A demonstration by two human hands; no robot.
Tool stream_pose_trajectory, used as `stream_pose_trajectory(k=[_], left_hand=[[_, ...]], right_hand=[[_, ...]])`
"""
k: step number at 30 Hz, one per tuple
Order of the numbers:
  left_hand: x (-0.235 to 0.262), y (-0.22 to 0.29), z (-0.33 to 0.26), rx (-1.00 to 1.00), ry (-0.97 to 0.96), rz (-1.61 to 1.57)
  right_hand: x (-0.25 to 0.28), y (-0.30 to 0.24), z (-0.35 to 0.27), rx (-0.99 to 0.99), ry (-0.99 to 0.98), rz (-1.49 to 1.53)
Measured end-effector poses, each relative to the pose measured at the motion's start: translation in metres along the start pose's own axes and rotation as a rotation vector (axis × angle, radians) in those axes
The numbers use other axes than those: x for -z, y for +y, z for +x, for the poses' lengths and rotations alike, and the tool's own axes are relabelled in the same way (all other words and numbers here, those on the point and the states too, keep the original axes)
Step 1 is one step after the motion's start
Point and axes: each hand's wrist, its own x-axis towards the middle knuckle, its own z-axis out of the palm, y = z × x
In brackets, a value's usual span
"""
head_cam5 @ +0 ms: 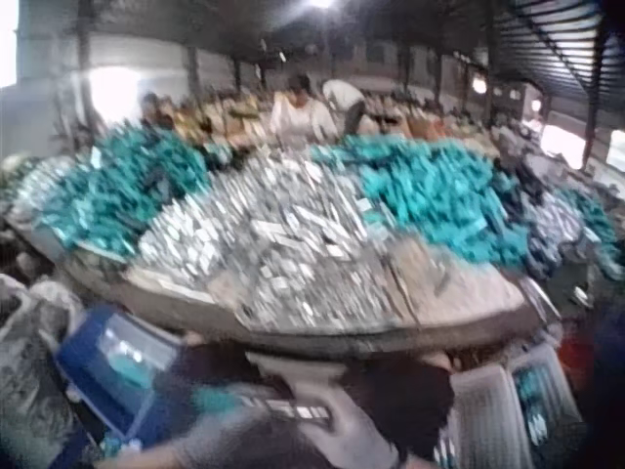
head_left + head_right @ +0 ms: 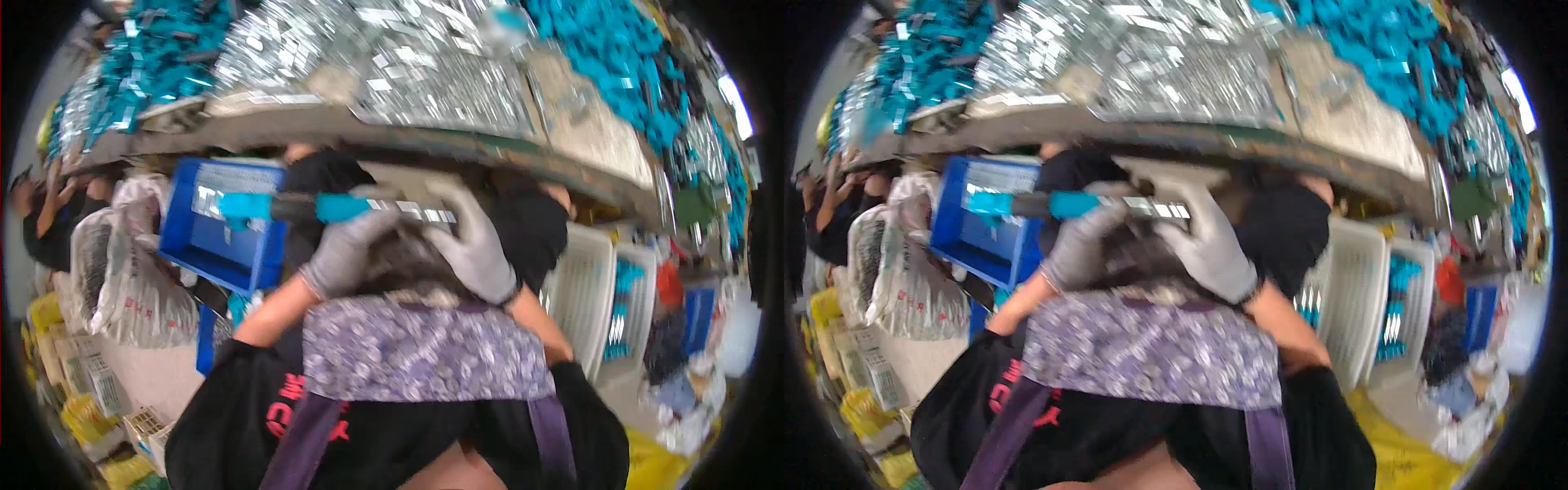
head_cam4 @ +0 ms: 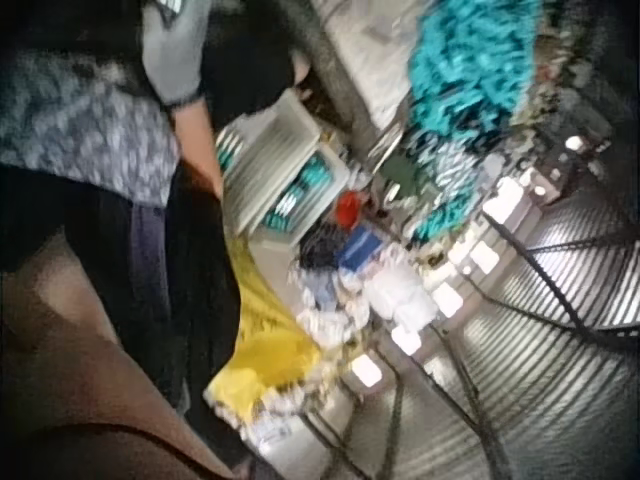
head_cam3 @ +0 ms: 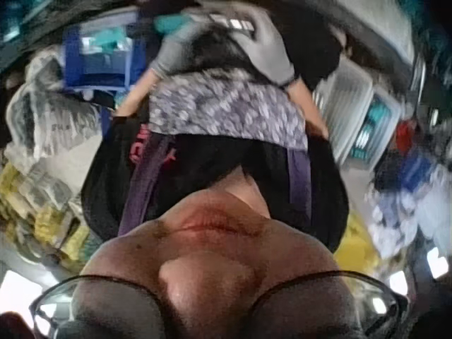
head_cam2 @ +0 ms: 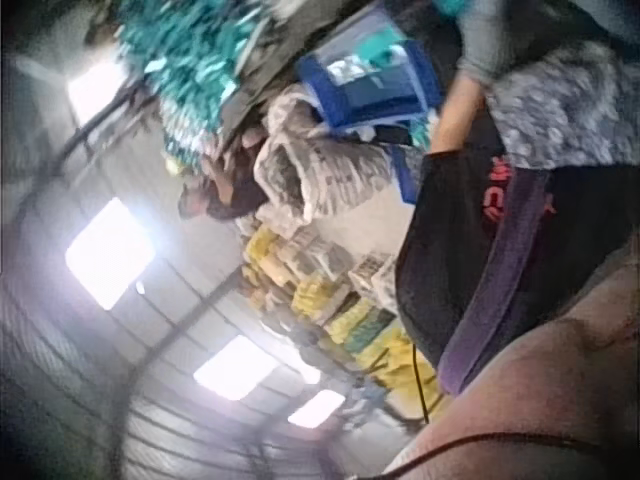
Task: Assembling hand tools by inserting metal shafts and internal components into plastic screwdriver-style handles.
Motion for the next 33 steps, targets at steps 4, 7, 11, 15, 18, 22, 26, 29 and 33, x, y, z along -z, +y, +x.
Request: stream_pose_trajectory(k=[4, 7, 11, 15, 18, 22, 26, 29, 33], left_hand=[[-0.015, -0.002, 0.000, 0.147, 0.026, -0.530], [-0.017, 0.011, -0.006, 0.182, -0.054, -0.614], [-0.022, 0.013, -0.011, 0.181, 0.000, -0.608], [-0.018, 0.021, -0.005, 0.121, 0.075, -0.712], [-0.018, 0.022, -0.002, 0.136, -0.014, -0.604], [-0.015, 0.008, 0.005, 0.146, -0.029, -0.668], [-0.019, 0.010, 0.002, 0.158, -0.079, -0.645], [-0.023, 0.004, 0.000, 0.161, -0.063, -0.708], [-0.020, 0.016, 0.001, 0.043, -0.134, -0.494]], right_hand=[[0.001, 0.013, -0.013, -0.058, 0.086, -0.065], [-0.002, 0.019, -0.022, -0.001, 0.052, 0.000], [-0.003, 0.004, -0.019, -0.323, 0.100, 0.518], [0.004, 0.014, -0.011, -0.055, -0.056, -0.187], [0.017, 0.045, -0.010, -0.156, -0.148, -0.009], [0.000, 0.010, 0.007, 0.486, 0.173, -0.565], [0.021, 0.027, -0.008, -0.552, -0.223, 0.296], [0.011, 0.009, 0.001, 0.073, -0.003, -0.270], [0.012, 0.024, 0.001, 0.566, 0.084, -0.580]])
